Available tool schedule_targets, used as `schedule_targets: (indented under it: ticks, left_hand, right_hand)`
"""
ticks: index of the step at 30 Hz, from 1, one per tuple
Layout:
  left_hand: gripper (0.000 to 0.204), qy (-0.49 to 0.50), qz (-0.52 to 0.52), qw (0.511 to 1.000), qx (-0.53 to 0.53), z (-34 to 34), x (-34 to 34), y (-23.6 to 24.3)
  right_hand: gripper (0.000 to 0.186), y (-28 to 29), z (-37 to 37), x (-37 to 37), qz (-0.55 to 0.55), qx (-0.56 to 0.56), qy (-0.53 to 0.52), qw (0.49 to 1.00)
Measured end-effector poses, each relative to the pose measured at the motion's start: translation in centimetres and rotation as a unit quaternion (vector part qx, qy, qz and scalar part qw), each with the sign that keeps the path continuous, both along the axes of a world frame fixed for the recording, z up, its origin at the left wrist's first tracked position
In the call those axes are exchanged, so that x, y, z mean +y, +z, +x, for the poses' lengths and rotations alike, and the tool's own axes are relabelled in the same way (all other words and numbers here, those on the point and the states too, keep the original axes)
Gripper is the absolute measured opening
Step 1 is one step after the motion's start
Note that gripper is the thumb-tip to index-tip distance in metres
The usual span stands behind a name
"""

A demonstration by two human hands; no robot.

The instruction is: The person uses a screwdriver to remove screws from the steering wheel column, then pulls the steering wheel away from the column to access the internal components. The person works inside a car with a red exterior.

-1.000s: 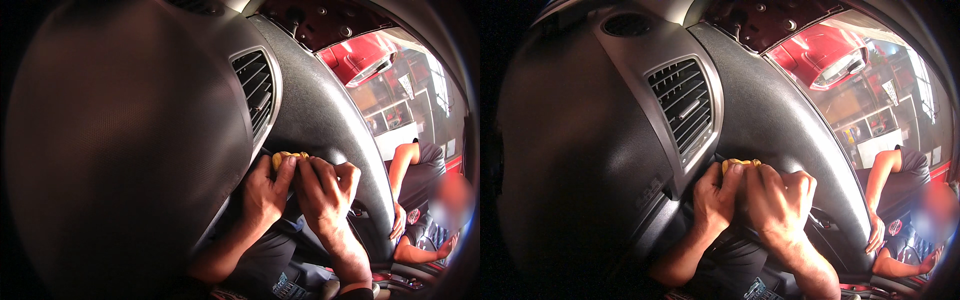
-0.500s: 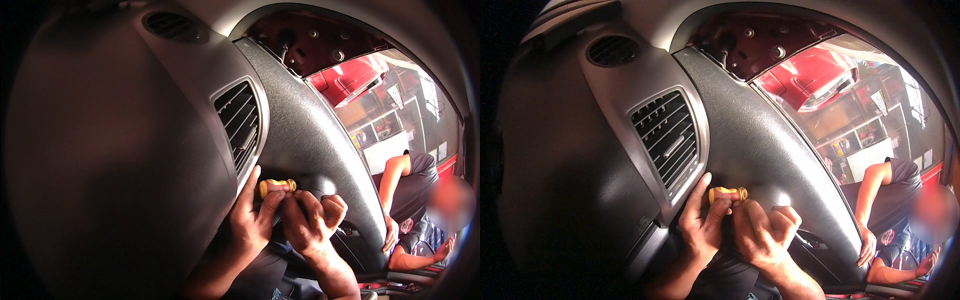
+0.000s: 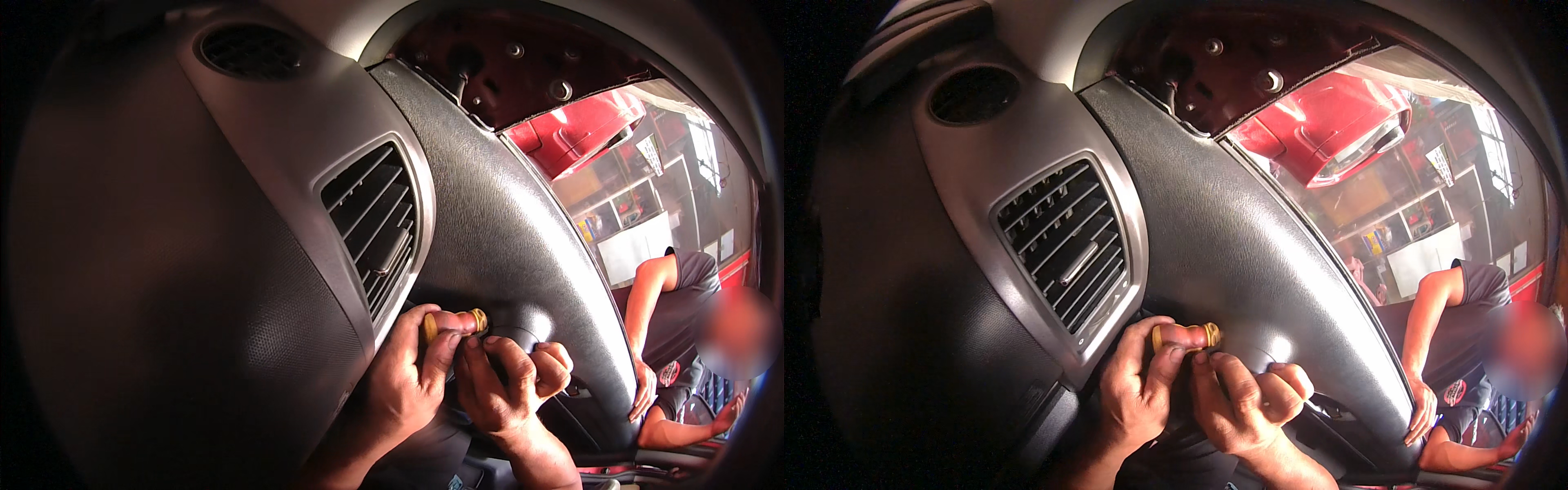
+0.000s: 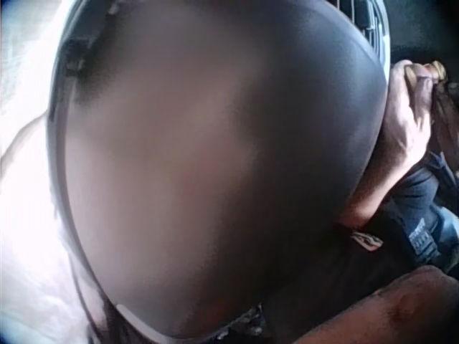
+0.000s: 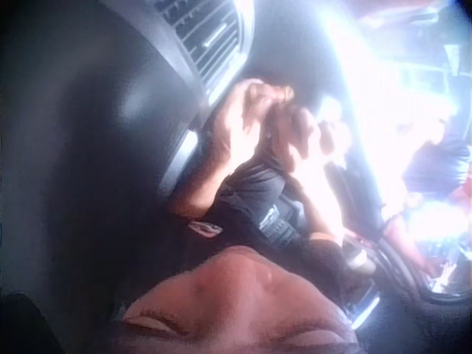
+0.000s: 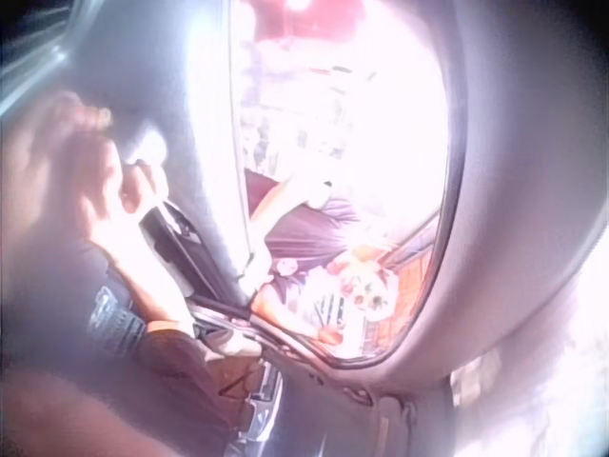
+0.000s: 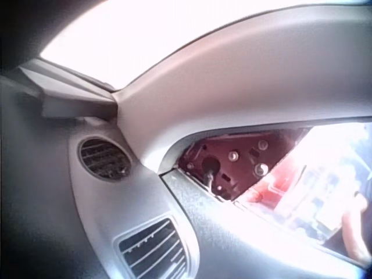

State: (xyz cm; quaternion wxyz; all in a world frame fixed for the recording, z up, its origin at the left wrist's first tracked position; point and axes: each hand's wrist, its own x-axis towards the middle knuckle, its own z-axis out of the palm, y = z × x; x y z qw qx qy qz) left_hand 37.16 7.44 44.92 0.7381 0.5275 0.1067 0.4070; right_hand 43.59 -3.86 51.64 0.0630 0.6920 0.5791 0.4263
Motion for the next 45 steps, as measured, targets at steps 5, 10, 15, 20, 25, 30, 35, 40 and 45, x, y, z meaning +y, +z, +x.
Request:
schedule_targets:
  ticks: [5,10,15,20,25,30,35,40,45]
  left_hand:
    - [0.028,-0.057,-0.137,0.989,-0.012,0.4,-0.5,0.7]
    - [0.032,0.009,0.016,1.0,-0.009,0.2,-0.2,0.1]
    - [0.039,-0.004,0.039,0.999,-0.02,-0.1,-0.2,-1.2]
    - [0.031,0.0,-0.005,1.0,-0.01,0.3,-0.3,-1.2]
    - [0.03,0.001,-0.021,0.997,0.068,0.0,-0.5,0.4]
    - [0.037,0.021,-0.022,0.998,0.048,0.4,-0.8,-0.1]
    - [0.04,0.035,0.032,0.996,0.081,0.3,-0.9,-0.8]
    - [0.043,0.098,0.059,0.992,0.05,0.3,-1.5,-1.8]
    - [0.037,0.055,0.037,0.998,0.001,0.0,-1.4,-2.2]
  right_hand:
    - [0.023,-0.3,0.0,0.1,0.013,-0.002,-0.002,1.0]
    - [0.02,0.2,0.0,0.2,0.029,-0.007,0.002,1.0]
    - [0.022,-0.2,0.0,0.4,0.034,0.007,0.006,0.999]
    - [0.032,-0.4,-0.2,-0.1,0.022,0.022,-0.001,1.0]
    - [0.032,-0.1,-0.2,-0.1,0.018,0.019,-0.005,1.0]
    - [0.037,-0.1,-0.4,0.9,0.013,0.054,-0.012,0.998]
    - [0.038,0.9,-1.1,2.8,-0.026,0.043,-0.085,0.995]
    - [0.039,0.7,-0.9,2.6,-0.031,0.058,-0.086,0.994]
    - [0.04,0.6,-0.6,2.5,-0.03,0.05,-0.083,0.995]
